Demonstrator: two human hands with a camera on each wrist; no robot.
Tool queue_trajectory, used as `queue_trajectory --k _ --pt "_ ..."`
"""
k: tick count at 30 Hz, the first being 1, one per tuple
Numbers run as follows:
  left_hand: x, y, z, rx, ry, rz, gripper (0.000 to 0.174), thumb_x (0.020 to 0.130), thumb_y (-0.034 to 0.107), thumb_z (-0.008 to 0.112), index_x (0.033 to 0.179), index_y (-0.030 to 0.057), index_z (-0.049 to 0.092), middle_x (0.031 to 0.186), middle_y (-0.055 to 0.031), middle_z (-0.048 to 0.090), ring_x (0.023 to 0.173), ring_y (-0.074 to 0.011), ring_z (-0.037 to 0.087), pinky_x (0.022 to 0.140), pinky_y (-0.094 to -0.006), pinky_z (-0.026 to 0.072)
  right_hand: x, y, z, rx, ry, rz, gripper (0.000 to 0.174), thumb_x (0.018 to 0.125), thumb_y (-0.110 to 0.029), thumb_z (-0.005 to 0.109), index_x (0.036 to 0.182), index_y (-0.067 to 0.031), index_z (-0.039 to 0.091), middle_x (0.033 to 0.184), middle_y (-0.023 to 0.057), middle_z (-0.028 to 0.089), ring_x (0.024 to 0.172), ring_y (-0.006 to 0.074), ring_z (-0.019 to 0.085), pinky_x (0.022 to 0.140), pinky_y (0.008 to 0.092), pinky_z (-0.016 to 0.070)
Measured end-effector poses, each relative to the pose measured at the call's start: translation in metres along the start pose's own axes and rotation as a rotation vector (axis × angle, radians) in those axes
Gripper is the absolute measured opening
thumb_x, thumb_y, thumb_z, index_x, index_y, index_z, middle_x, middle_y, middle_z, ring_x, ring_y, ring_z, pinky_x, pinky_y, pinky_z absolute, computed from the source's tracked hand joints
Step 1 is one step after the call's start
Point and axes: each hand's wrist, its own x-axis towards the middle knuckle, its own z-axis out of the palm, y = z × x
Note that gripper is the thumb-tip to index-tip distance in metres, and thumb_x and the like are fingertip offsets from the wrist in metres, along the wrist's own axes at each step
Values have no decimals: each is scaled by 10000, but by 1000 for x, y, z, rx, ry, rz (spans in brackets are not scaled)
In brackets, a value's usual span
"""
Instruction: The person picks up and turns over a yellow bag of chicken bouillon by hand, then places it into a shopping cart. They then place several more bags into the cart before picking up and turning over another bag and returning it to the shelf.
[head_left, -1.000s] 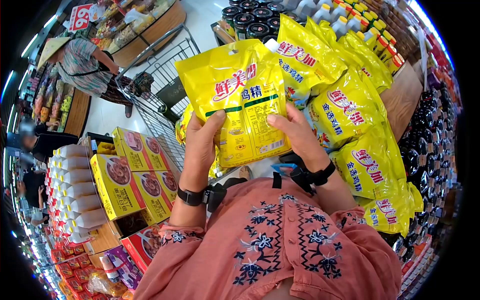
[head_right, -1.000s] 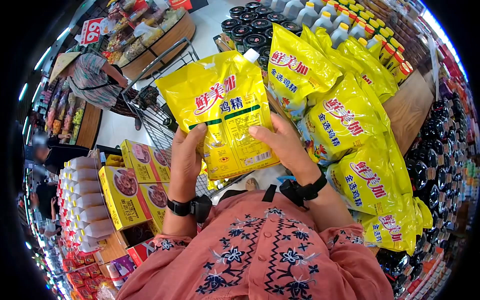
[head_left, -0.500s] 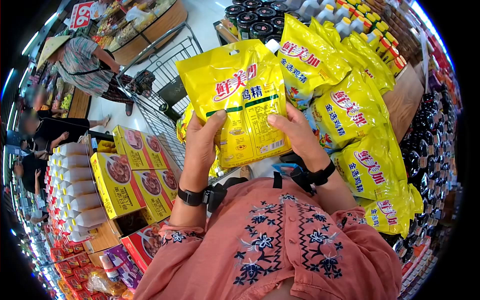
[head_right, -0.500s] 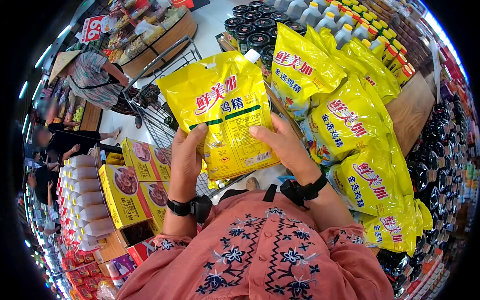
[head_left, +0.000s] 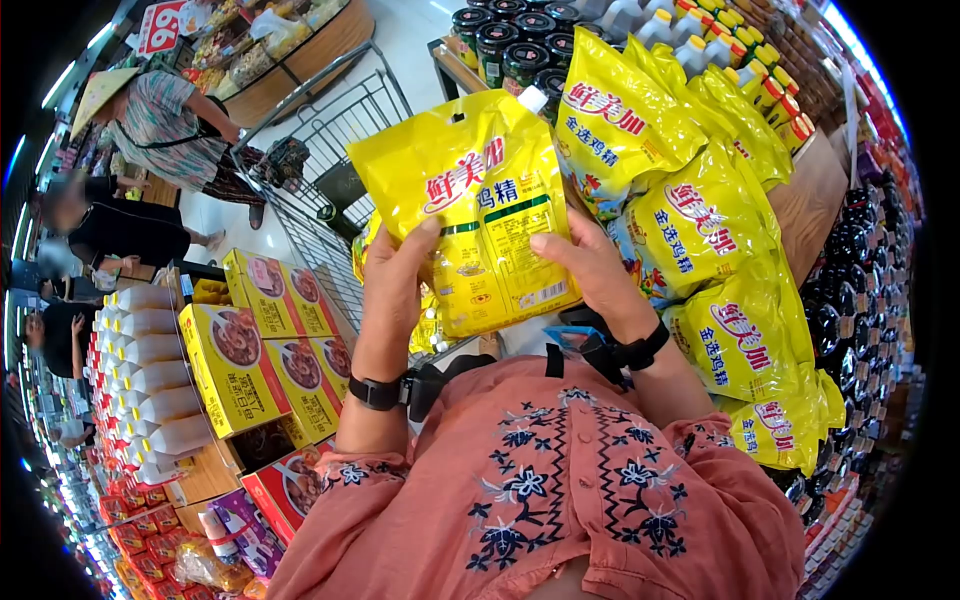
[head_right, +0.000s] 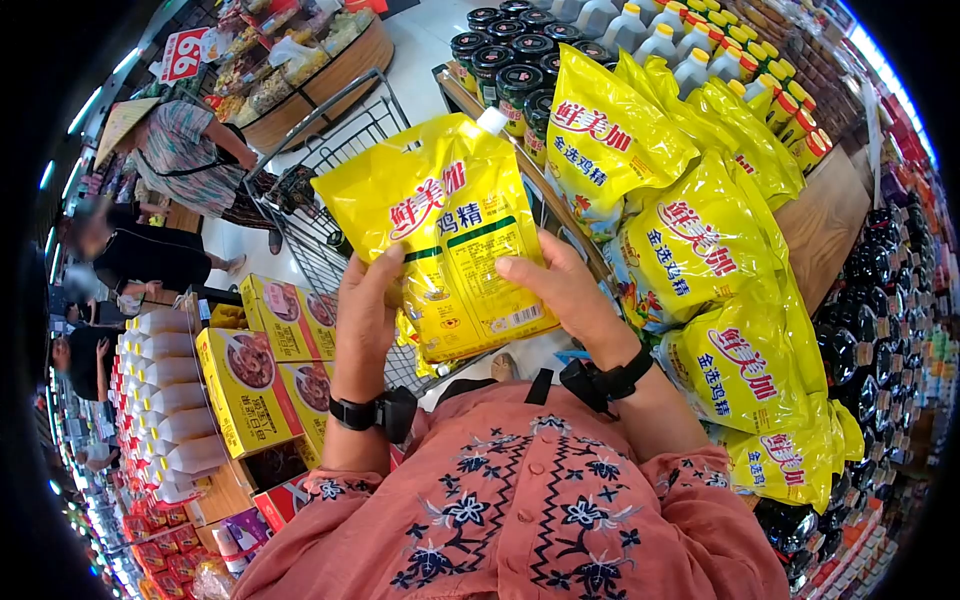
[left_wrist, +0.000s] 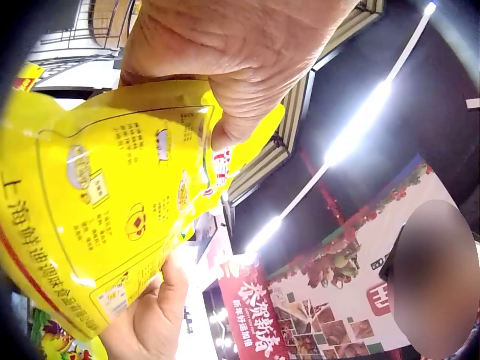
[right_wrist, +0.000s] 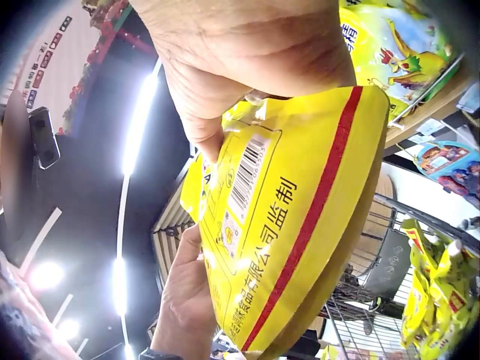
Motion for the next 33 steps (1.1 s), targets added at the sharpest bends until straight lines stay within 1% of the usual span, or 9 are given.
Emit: queue_trajectory --k 3,6,14,18,19,22,27,30,33 --pt "5 8 -12 32 42 10 341 966 218 645 1237 18 589 1092 -46 682 965 -125 647 819 -266 518 2 9 0 -48 -21 34 442 935 -232 670 1309 -30 547 1195 49 653 1051 120 621 919 290 495" --pt "8 18 -22 9 46 38 310 984 179 613 1248 19 586 1175 -66 671 1044 -159 649 907 -301 512 2 12 4 -102 -34 75 453 932 -218 671 1324 -33 542 1204 46 647 1064 120 610 936 292 485" --pt "6 16 -56 78 87 5 315 1019 284 579 1183 22 636 1074 -16 681 947 -94 630 820 -245 494 18 46 1 -238 -122 129 457 940 -196 660 1341 -23 525 1221 45 630 1116 120 571 967 287 462" --pt "1 2 -78 173 164 26 326 1021 285 578 1194 15 631 1069 -19 671 938 -90 610 831 -240 480 30 81 -17 -353 -21 93 447 947 -220 661 1314 -5 526 1170 60 636 1133 134 571 970 291 461" --pt "-3 1 -82 212 180 58 330 1024 288 574 1197 13 631 1070 -21 668 943 -88 599 840 -243 476 30 86 -21 -377 7 53 444 948 -229 657 1296 12 525 1132 80 648 1081 144 609 929 290 488" --pt "0 -12 -105 226 282 98 336 1031 294 560 1196 9 628 1092 -25 662 952 -87 592 845 -252 476 23 67 -23 -334 -39 236 421 957 -233 636 1280 14 527 1090 98 665 995 159 655 862 285 520" --pt "22 -56 -171 231 378 169 390 1036 313 539 1195 -34 621 1075 -62 671 909 -134 608 835 -291 482 8 64 -30 -335 -15 297 353 987 -241 578 1249 -6 545 1080 127 688 896 169 687 776 296 548" --pt "30 -81 -203 512 443 135 431 1025 351 542 1130 -55 640 982 -105 685 851 -179 614 798 -330 492 -1 66 -39 -345 6 320 338 993 -234 570 1248 -15 545 1062 127 695 876 174 690 761 299 551" --pt "45 -138 -260 871 386 40 436 1026 366 498 1067 -40 655 970 -223 694 874 -343 651 788 -432 497 -10 61 -42 -370 19 326 318 998 -220 564 1238 -13 545 1047 130 697 867 183 695 742 303 561"
